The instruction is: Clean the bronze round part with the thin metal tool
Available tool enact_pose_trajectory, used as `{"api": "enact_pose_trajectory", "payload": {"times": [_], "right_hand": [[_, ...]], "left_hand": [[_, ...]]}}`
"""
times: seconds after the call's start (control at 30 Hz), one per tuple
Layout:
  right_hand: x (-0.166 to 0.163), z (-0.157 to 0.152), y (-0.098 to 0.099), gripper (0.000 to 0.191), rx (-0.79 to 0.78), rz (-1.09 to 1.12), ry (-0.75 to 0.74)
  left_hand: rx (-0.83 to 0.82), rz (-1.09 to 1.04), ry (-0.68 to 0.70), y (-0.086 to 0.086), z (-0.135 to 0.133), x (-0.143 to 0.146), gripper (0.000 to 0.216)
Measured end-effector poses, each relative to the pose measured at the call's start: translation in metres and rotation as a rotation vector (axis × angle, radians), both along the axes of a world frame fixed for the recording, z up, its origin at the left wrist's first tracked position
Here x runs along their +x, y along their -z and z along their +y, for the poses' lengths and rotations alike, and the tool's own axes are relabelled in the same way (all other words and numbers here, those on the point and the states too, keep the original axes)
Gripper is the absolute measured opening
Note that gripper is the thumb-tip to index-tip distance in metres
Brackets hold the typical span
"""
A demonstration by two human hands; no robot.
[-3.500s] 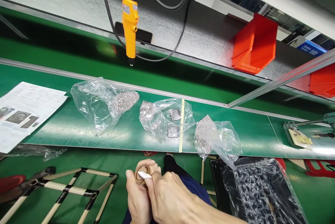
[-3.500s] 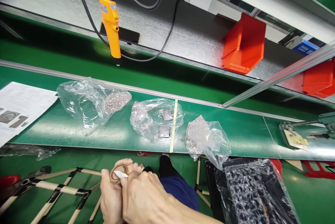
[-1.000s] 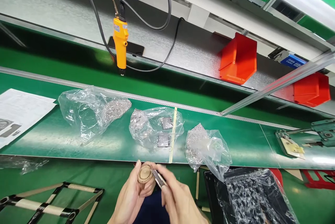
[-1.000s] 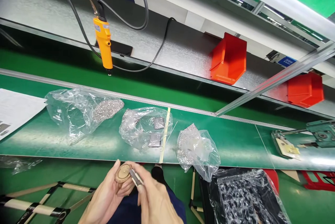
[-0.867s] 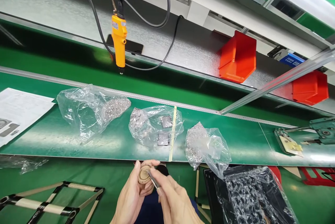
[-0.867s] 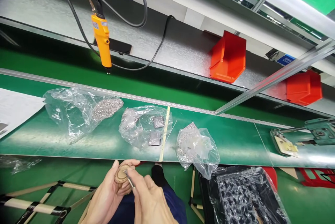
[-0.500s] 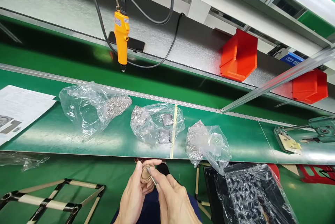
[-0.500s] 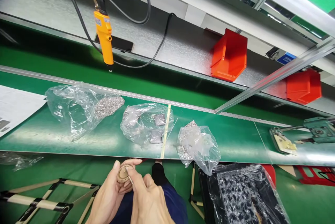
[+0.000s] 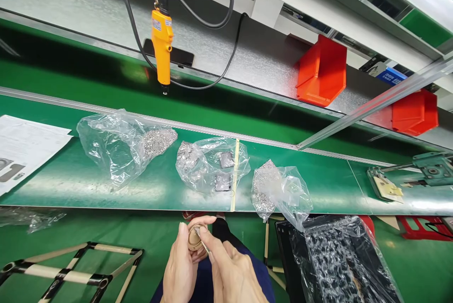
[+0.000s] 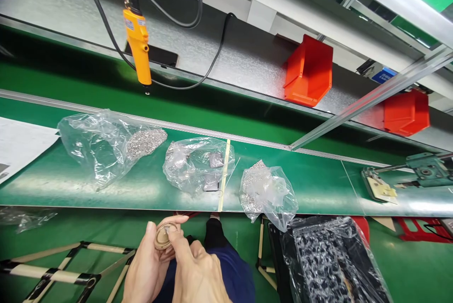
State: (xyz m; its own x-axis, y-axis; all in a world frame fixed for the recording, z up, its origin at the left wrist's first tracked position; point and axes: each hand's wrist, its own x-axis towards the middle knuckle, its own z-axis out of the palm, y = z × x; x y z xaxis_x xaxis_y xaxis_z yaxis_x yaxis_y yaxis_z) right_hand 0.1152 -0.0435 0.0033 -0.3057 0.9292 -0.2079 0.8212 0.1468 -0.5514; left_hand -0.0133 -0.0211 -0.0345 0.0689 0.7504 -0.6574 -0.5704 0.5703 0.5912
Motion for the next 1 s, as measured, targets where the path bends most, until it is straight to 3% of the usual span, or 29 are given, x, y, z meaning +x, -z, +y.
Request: {"api": "enact_pose_trajectory", "payload": {"times": [0.43, 0.77, 1.0], "right_hand": [[-0.009, -0.002, -0.009, 0.063, -0.001, 0.062, 0.075], [-0.018, -0.005, -0.011, 0.061, -0.025, 0.062, 0.155], [-0.018, -0.006, -0.008, 0.07, -0.026, -0.072, 0.081]], "left_hand": [[-0.011, -0.005, -0.046, 0.004, -0.004, -0.003, 0.069], [-0.03, -0.042, -0.079, 0.004, -0.005, -0.004, 0.064], [-0.058, -0.027, -0.087, 0.004, -0.007, -0.001, 0.07]]}}
